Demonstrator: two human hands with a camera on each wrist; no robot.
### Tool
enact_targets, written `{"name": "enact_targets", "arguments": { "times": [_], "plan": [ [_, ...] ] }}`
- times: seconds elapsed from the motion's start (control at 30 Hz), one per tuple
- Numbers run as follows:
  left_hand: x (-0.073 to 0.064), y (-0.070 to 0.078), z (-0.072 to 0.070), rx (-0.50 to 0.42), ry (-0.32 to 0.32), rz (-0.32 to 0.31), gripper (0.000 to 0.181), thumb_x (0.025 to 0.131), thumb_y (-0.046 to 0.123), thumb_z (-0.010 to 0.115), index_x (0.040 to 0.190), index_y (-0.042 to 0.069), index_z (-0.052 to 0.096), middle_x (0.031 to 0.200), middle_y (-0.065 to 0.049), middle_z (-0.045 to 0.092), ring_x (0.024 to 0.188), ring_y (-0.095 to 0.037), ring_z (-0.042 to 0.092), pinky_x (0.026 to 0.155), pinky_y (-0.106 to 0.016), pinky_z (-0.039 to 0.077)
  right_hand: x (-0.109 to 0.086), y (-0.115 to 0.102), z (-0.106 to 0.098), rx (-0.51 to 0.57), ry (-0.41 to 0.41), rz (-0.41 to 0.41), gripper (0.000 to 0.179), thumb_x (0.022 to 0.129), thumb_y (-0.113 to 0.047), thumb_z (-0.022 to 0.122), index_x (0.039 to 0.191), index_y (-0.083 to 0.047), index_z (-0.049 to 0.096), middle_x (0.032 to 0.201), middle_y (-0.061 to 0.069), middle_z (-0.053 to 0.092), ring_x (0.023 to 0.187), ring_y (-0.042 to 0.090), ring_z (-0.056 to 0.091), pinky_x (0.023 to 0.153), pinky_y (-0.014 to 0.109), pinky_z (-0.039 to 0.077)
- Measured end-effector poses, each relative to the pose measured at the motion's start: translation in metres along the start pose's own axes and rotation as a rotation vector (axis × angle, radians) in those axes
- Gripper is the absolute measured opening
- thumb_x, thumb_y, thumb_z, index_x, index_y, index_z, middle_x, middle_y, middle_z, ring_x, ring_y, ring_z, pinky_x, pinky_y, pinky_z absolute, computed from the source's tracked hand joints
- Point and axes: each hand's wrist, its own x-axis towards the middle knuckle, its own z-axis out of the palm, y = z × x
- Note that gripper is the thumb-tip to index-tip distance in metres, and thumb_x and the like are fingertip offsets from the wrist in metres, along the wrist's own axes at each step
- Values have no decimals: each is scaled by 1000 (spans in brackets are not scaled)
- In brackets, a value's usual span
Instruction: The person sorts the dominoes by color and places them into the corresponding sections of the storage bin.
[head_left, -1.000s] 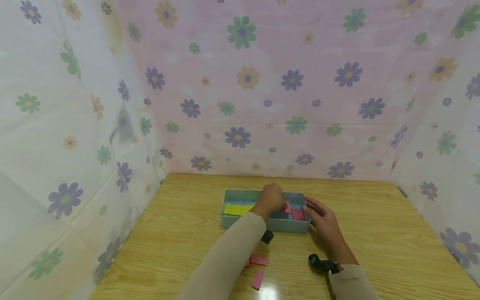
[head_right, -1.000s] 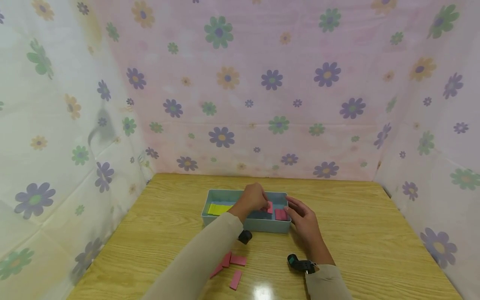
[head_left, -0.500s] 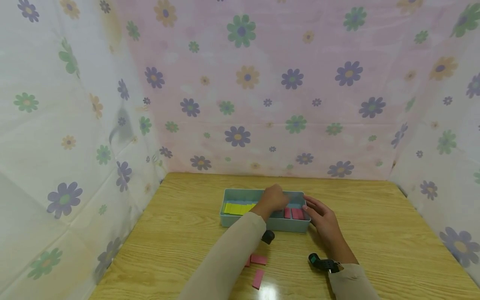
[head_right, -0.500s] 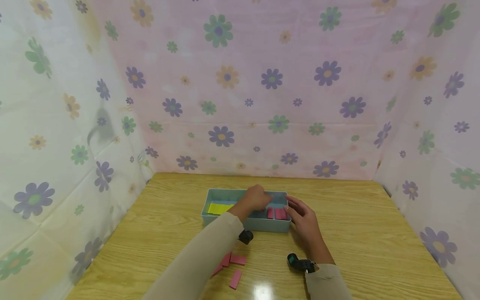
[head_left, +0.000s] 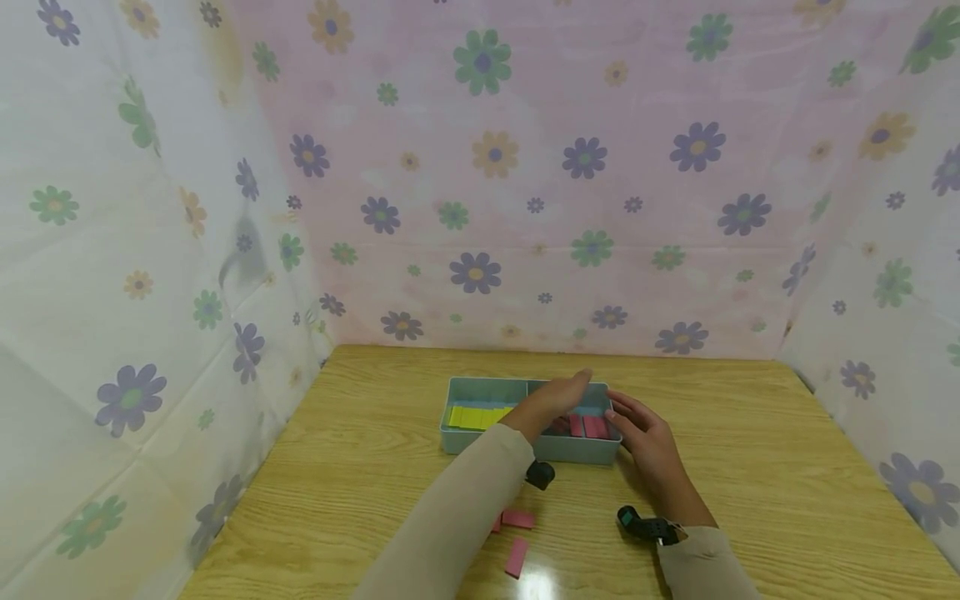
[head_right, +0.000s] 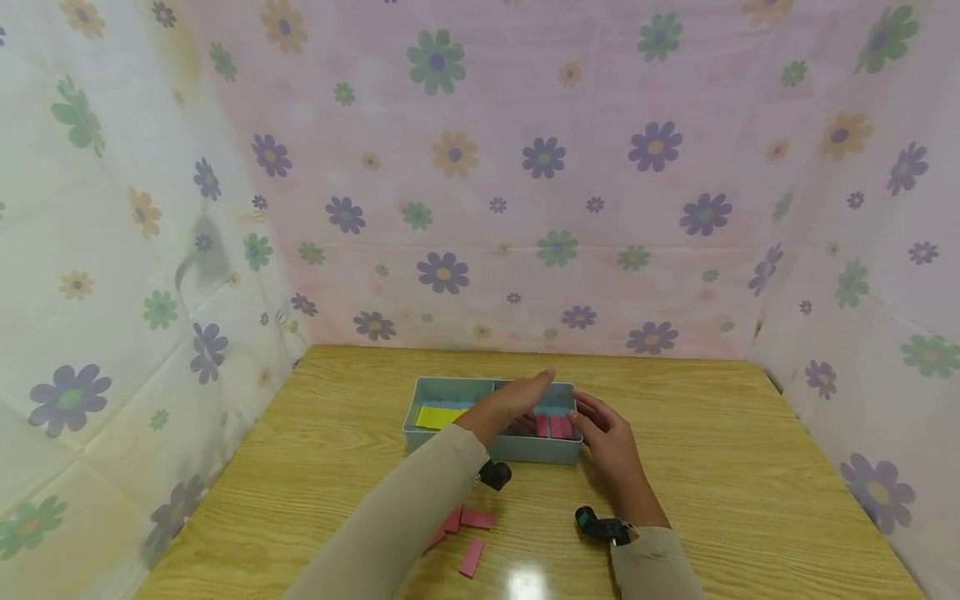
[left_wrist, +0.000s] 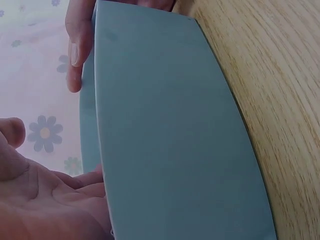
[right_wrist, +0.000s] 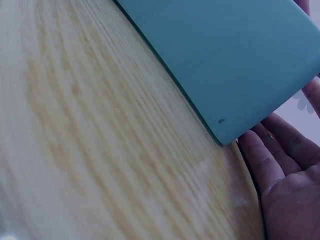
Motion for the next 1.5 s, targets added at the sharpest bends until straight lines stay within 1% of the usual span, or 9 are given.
{"name": "enact_targets", "arguments": {
  "times": [0.23,0.57,0.83,0.93,1.07,1.13,1.27,1.37,1.5],
  "plan": [
    [-1,1,-1,-13,2,2,86,98,79,37,151,13,54,143,-14,61,102,-35,69,93,-52,57,0,-2,1,-2,-6,-14,61,103,-48,61,157,-26,46,161,11,44,142,20,47,106,28,51],
    [-1,0,-3,-8,-2,-3,88,95,81,39,151,14,54,142,-14,62,102,-36,70,94,-52,57,0,-5,2,-8,-13,-2,62,102,-51,60,158,-27,45,163,9,42,147,26,43,115,45,45],
    [3,-2,-1,15,2,9,85,98,77,40,151,12,54,143,-13,61,99,-35,71,94,-52,57,2,-3,3,-19,-10,7,63,101,-55,60,156,-29,47,162,8,45,147,26,44,112,36,48],
    [2,-2,-1,33,11,18,84,98,76,40,151,12,54,145,-12,60,105,-34,70,95,-52,57,2,-3,3,-13,-14,11,64,100,-55,61,156,-29,47,162,7,44,147,26,43,115,44,44],
    [-5,-1,-3,69,19,64,83,100,75,39,151,11,54,148,-11,59,113,-33,68,95,-49,58,2,-4,2,-14,-18,10,63,101,-55,61,156,-29,47,163,8,42,148,27,42,117,49,41],
    [-10,0,-6,77,6,100,85,102,73,37,144,1,57,140,-17,62,114,-34,69,94,-49,59,2,-4,2,-21,-18,9,62,101,-55,60,156,-29,47,163,8,42,149,27,42,116,47,43],
    [-22,3,-13,37,-15,165,84,103,69,38,143,-4,52,127,-25,65,108,-37,72,90,-50,61,1,-2,1,-28,-17,5,61,102,-54,60,156,-30,47,162,7,43,149,26,42,113,40,47],
    [-32,2,-20,-6,-34,210,81,103,68,42,152,4,47,128,-24,66,106,-38,72,90,-51,61,0,-1,0,-34,-16,3,60,102,-53,59,157,-31,46,163,7,43,148,26,42,111,35,49],
    [-46,-7,-34,-73,-80,275,77,103,67,43,151,7,48,127,-23,67,107,-38,72,92,-51,60,0,-2,1,-27,-12,13,59,103,-52,59,157,-32,46,163,7,43,148,25,42,113,39,48]
  ]
}}
